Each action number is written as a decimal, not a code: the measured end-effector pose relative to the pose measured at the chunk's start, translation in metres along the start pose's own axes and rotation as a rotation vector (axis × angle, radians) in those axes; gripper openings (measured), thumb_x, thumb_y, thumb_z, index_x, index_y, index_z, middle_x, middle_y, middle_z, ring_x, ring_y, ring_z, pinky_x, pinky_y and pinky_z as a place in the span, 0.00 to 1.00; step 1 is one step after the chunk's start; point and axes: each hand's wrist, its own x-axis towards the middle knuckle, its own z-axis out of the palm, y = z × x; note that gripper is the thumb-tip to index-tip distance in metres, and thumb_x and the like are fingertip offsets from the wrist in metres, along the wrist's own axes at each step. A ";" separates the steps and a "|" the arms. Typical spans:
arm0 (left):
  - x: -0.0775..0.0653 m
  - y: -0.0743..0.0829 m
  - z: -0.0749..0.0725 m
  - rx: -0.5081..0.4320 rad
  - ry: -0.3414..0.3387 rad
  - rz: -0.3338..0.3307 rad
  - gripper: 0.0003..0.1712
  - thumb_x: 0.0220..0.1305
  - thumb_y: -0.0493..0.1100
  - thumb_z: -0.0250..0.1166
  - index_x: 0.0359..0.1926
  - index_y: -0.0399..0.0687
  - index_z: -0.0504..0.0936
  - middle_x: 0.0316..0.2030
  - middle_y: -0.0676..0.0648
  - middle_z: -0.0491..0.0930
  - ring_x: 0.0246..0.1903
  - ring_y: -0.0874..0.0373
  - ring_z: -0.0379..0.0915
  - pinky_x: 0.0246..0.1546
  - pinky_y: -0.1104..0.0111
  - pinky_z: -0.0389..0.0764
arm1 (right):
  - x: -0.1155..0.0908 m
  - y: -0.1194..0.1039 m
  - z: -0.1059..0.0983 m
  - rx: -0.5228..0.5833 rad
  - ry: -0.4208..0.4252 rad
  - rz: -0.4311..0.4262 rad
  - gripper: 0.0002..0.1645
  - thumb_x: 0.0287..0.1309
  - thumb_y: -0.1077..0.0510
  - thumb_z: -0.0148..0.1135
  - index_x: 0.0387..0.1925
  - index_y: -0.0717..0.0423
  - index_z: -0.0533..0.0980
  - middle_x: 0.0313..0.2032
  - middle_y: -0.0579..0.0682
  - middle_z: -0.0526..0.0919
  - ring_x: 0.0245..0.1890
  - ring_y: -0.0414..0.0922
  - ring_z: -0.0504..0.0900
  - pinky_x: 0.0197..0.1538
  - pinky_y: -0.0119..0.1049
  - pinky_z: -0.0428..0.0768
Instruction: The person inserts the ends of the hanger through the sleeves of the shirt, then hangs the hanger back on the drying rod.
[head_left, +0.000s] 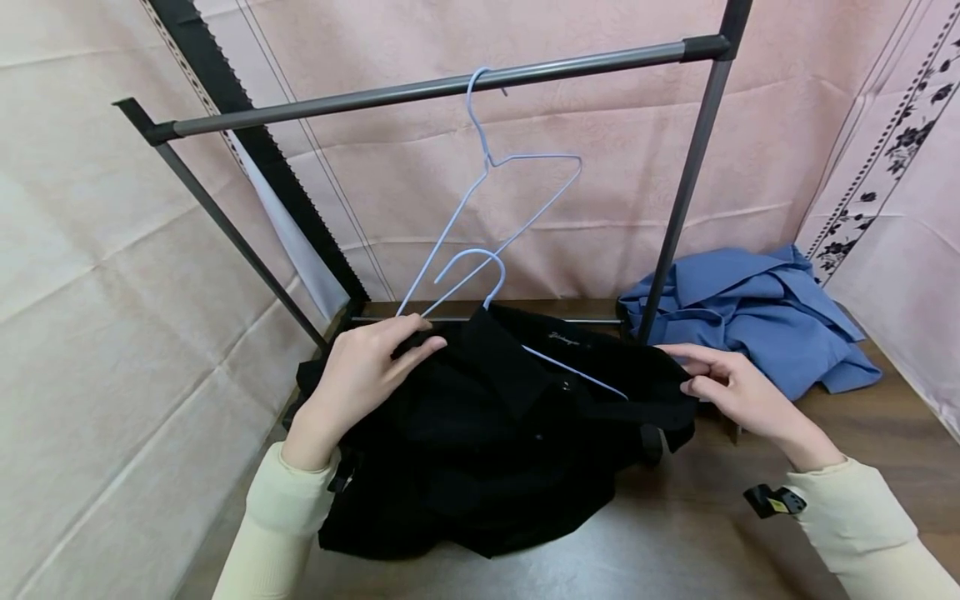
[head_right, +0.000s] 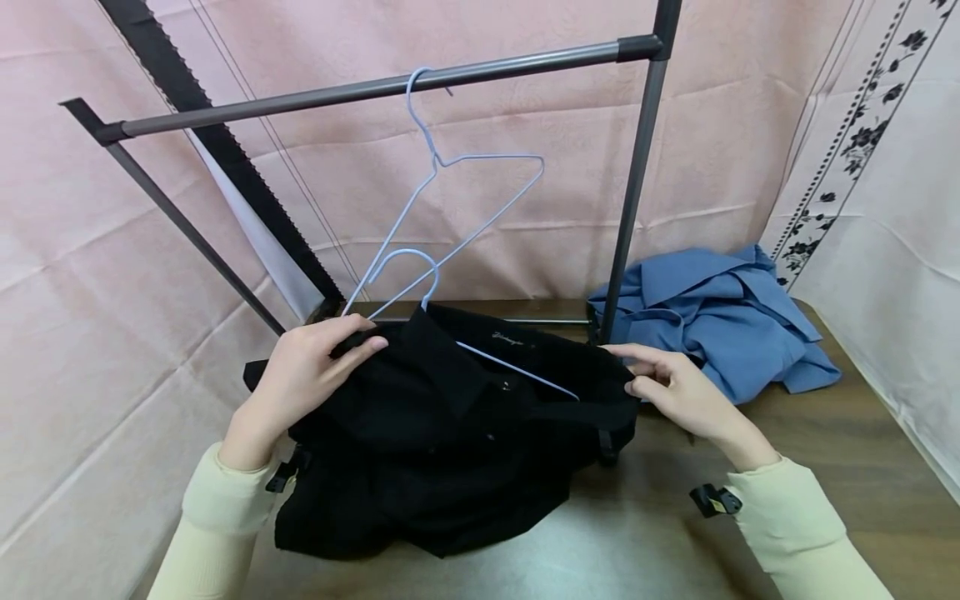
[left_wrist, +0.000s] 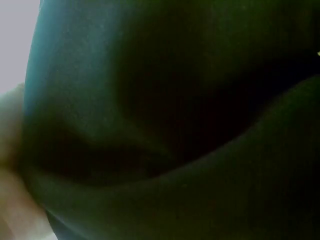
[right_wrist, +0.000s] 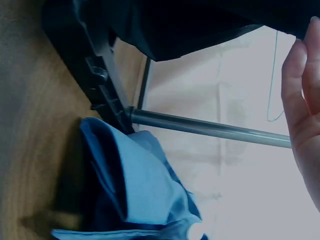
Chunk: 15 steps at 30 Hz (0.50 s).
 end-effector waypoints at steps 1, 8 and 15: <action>0.000 0.000 0.001 0.005 0.006 0.010 0.10 0.70 0.53 0.65 0.38 0.53 0.82 0.31 0.57 0.82 0.21 0.63 0.70 0.23 0.66 0.71 | 0.000 -0.002 0.000 0.001 0.001 -0.008 0.33 0.64 0.78 0.46 0.66 0.57 0.73 0.34 0.41 0.83 0.27 0.35 0.79 0.27 0.33 0.74; 0.000 0.007 0.008 0.081 0.087 0.095 0.12 0.69 0.51 0.67 0.31 0.52 0.78 0.21 0.56 0.70 0.14 0.65 0.57 0.14 0.69 0.59 | 0.002 -0.017 0.005 0.065 -0.029 -0.092 0.36 0.61 0.81 0.46 0.69 0.62 0.68 0.33 0.42 0.83 0.22 0.29 0.70 0.29 0.31 0.73; 0.003 0.019 0.014 0.096 0.153 0.120 0.12 0.70 0.50 0.66 0.32 0.49 0.80 0.25 0.54 0.75 0.12 0.63 0.62 0.12 0.68 0.61 | 0.004 -0.030 0.018 0.000 -0.059 -0.140 0.31 0.61 0.78 0.56 0.65 0.59 0.70 0.28 0.38 0.74 0.21 0.32 0.68 0.28 0.31 0.69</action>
